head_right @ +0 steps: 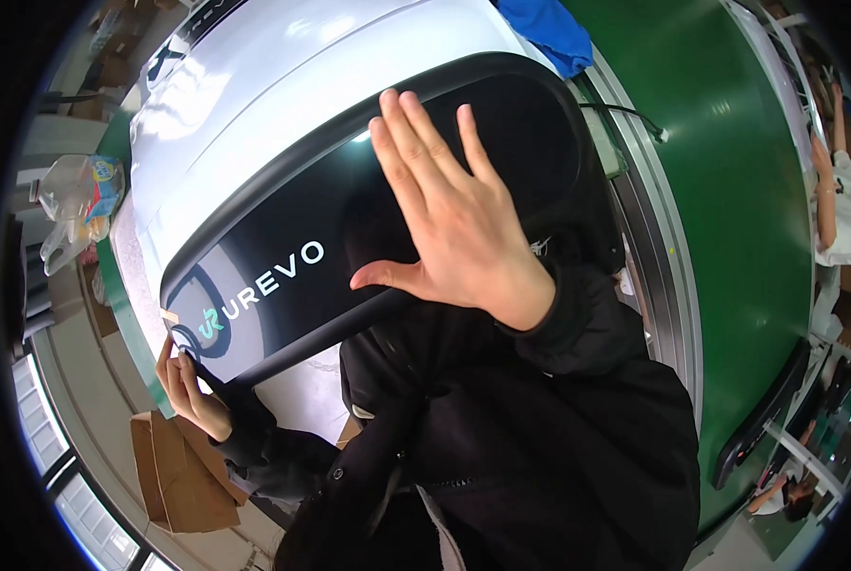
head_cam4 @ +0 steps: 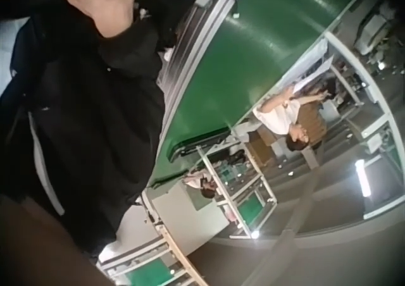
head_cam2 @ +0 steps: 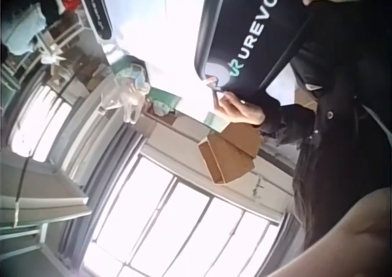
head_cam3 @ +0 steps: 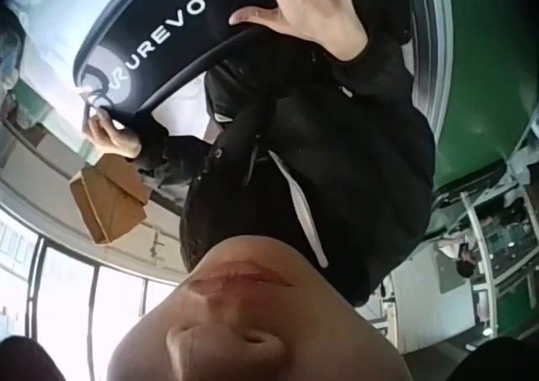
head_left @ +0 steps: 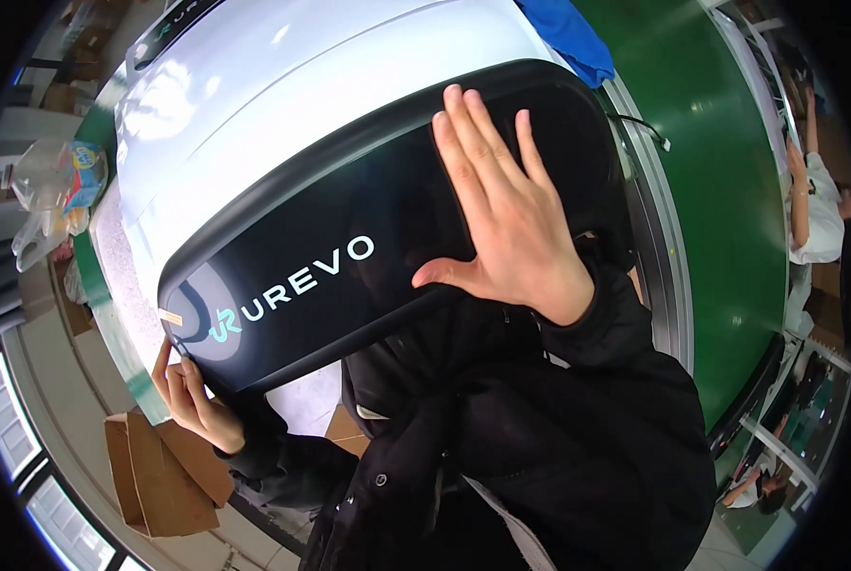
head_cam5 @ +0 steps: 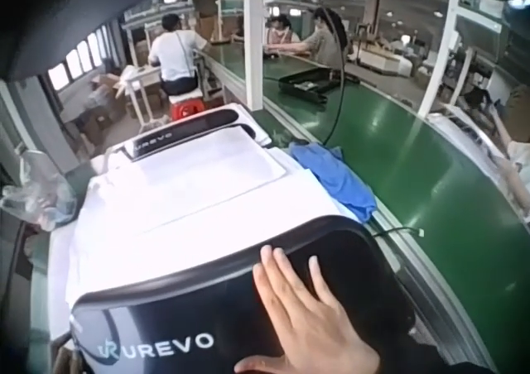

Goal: The recorder is assembling a black panel onto a white base of a piece of equipment on a factory assembly line.

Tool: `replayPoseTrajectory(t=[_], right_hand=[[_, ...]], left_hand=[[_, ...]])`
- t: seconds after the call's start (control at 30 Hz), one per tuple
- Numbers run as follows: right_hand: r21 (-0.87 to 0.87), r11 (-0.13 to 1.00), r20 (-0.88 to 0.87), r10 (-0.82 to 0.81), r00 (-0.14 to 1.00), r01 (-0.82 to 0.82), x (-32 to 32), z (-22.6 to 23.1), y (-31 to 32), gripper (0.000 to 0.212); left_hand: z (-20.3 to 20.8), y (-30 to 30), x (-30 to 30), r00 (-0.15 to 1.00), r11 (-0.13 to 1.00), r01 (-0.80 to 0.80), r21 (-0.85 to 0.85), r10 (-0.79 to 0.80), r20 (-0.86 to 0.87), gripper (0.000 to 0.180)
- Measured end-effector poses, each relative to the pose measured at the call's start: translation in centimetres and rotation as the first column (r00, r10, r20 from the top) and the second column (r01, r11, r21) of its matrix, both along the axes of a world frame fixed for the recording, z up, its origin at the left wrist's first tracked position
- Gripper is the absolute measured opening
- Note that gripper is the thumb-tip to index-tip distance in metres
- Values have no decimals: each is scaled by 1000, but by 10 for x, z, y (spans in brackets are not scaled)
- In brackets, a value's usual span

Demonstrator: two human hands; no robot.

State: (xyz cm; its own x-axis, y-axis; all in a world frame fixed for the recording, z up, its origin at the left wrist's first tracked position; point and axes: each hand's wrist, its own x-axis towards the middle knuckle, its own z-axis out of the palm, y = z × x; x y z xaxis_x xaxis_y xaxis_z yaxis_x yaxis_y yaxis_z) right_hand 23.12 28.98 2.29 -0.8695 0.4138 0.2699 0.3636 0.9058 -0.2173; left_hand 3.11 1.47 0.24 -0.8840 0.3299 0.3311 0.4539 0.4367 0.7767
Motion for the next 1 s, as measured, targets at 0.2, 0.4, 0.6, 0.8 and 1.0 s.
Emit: replayPoseTrajectory(t=[0.2,0.4,0.6,0.8,1.0], right_hand=[[-90,990,-79,102,992,-109,-38,-4,-39,100],[-80,972,-36,219,975,-221,-72,-2,-78,97],[31,936,11,350,937,-350,-103,-9,-119,94],[157,863,36,481,876,-481,-129,-11,-154,91],[-113,834,-152,523,839,-540,-108,4,-129,89]], left_hand=[[2,1,1,1000,1000,10,12,-11,13,24],[3,-3,1,1000,1000,6,-1,-6,18,24],[5,4,3,1000,1000,13,-10,-13,-13,20],[3,2,0,1000,1000,20,9,-20,-3,19],[15,-1,0,996,1000,-14,-21,15,93,19]])
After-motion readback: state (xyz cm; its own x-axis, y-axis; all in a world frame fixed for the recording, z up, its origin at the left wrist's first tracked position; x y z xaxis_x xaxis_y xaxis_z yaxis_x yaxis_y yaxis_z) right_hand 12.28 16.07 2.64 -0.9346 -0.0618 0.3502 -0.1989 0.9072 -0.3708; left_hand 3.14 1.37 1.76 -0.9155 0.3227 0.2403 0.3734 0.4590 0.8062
